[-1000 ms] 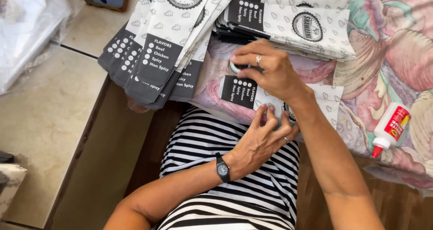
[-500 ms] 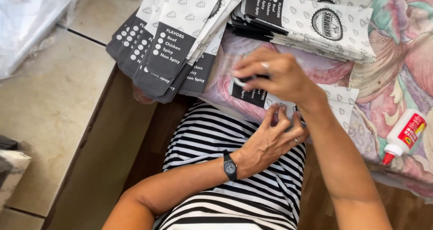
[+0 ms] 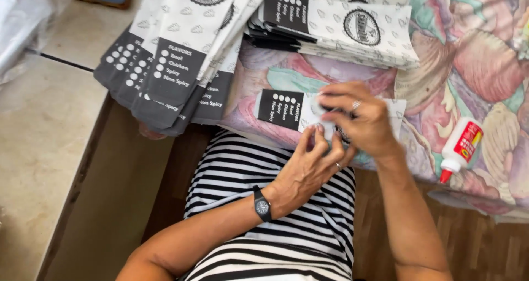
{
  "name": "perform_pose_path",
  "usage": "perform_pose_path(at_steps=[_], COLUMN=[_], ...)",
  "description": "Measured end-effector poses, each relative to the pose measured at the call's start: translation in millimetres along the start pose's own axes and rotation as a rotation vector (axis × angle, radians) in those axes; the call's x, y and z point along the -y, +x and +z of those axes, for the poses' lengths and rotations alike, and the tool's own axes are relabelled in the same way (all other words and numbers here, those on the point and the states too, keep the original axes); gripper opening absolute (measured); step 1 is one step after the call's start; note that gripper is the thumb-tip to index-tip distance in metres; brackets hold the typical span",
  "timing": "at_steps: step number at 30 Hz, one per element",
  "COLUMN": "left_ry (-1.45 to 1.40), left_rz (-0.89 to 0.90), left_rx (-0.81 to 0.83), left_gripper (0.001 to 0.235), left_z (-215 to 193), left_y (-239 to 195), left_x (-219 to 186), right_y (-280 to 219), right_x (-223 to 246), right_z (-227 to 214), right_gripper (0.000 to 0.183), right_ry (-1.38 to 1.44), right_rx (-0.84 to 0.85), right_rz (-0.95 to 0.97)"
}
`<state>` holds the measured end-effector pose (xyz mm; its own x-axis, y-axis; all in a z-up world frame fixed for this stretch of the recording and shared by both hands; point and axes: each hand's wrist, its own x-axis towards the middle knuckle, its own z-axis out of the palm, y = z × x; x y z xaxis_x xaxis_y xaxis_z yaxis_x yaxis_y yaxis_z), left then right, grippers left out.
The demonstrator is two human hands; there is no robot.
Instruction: Folding and gluing paper bags for food packaging
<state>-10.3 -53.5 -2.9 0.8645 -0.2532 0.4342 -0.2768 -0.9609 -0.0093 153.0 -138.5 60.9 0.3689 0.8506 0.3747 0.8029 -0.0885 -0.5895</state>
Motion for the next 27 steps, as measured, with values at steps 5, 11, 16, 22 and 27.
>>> perform_pose_path(at_steps=[5,11,16,22,27], left_ry=[0.182,0.164,0.156,0.198,0.196], left_rz=[0.022,0.018,-0.017,-0.041,0.041], left_rx=[0.098,0.106,0.057,0.09,0.102], left_gripper=[0.069,0.083,0.062,0.074,0.057], left_z=[-10,-7,-21,-2,3], left_y=[-1,0,7,1,-5], left_x=[2,4,4,-16,-15], right_y=[-43,-47,-95,-34,18], right_x=[-27,14,-38,25,46], right_z=[-55,-29,-69,-52,12], right_gripper=[0.026,0.032,0.031,0.03,0.028], right_ry=[-0.289,-0.144,-0.327,-0.26,0.023], right_rx=[-0.124,-0.065,-0.254,-0.169,0.114], right_rz=[0.125,0.068,0.277,0.126,0.006])
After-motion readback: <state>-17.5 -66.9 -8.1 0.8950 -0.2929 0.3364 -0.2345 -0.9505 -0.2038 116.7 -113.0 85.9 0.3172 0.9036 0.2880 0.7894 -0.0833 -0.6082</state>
